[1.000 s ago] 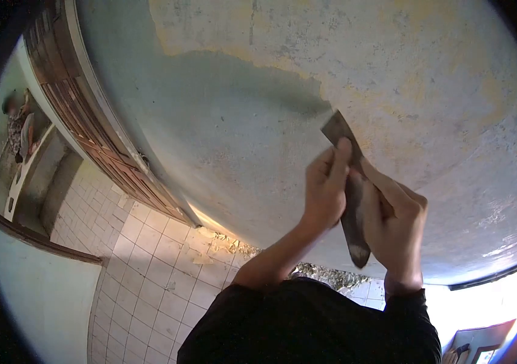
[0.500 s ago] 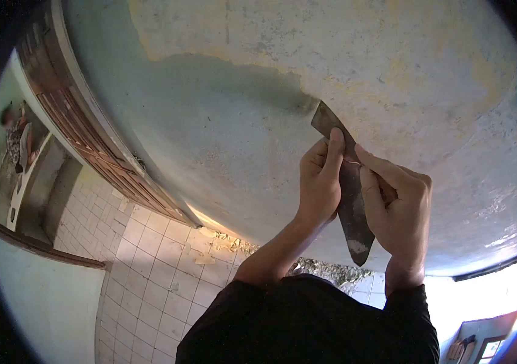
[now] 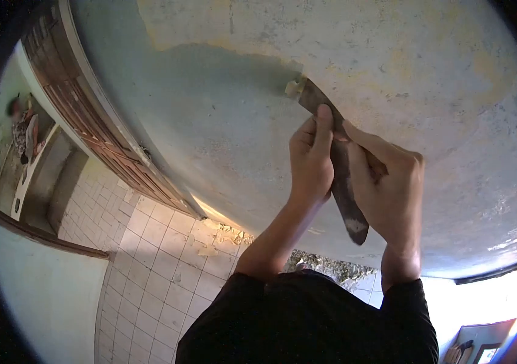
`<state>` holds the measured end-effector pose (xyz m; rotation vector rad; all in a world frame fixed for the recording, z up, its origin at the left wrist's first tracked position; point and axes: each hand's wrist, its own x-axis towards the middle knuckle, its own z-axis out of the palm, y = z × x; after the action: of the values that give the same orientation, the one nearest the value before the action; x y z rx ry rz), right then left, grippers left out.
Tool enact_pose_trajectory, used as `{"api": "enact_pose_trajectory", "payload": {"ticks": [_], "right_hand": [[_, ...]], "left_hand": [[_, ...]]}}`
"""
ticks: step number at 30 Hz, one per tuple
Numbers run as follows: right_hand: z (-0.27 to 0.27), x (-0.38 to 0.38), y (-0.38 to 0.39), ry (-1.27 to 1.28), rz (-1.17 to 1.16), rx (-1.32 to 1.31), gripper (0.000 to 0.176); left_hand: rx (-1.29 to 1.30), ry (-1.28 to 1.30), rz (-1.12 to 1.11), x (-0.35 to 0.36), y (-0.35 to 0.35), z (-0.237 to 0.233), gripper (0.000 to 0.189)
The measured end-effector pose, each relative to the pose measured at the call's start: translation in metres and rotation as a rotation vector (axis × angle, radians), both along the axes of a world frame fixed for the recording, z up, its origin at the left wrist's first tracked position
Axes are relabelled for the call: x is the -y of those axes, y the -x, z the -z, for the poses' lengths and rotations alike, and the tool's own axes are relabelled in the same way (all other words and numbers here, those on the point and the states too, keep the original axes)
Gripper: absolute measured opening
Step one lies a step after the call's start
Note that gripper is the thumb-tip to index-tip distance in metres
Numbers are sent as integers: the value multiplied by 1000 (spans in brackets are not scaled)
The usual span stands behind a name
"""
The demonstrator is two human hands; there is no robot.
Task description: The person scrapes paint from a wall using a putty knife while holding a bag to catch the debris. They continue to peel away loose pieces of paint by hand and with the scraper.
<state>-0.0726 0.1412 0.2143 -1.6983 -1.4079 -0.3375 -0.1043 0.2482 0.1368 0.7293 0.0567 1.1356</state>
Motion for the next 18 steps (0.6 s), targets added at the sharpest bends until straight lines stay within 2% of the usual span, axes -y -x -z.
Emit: {"api": "enact_pose_trajectory", "payload": {"ticks": [4,7,10,13,16,18], "right_hand": [[-3,-6,-2,31,-44,64,24],[-10,-5,0,-34,-23,29,24],[-13,-10,3,2,11,67,24],[-14,-8,6,-33,-47,79,24],[-11,-7,7,-5,29,45,23],[-13,-17,3,-22,-45,104,24]], "left_hand": [[39,3,-24,-5,4,-6,41],[-10,-93,-44,-1,0,-6,42],[-12,-26,-80,-14,6,-17,43],[13,-19,-13,-1,9,-18,43],[-9,-47,-65,-7,7,-20,44],[-6,-46,-34,-3,7,-17,44]]}}
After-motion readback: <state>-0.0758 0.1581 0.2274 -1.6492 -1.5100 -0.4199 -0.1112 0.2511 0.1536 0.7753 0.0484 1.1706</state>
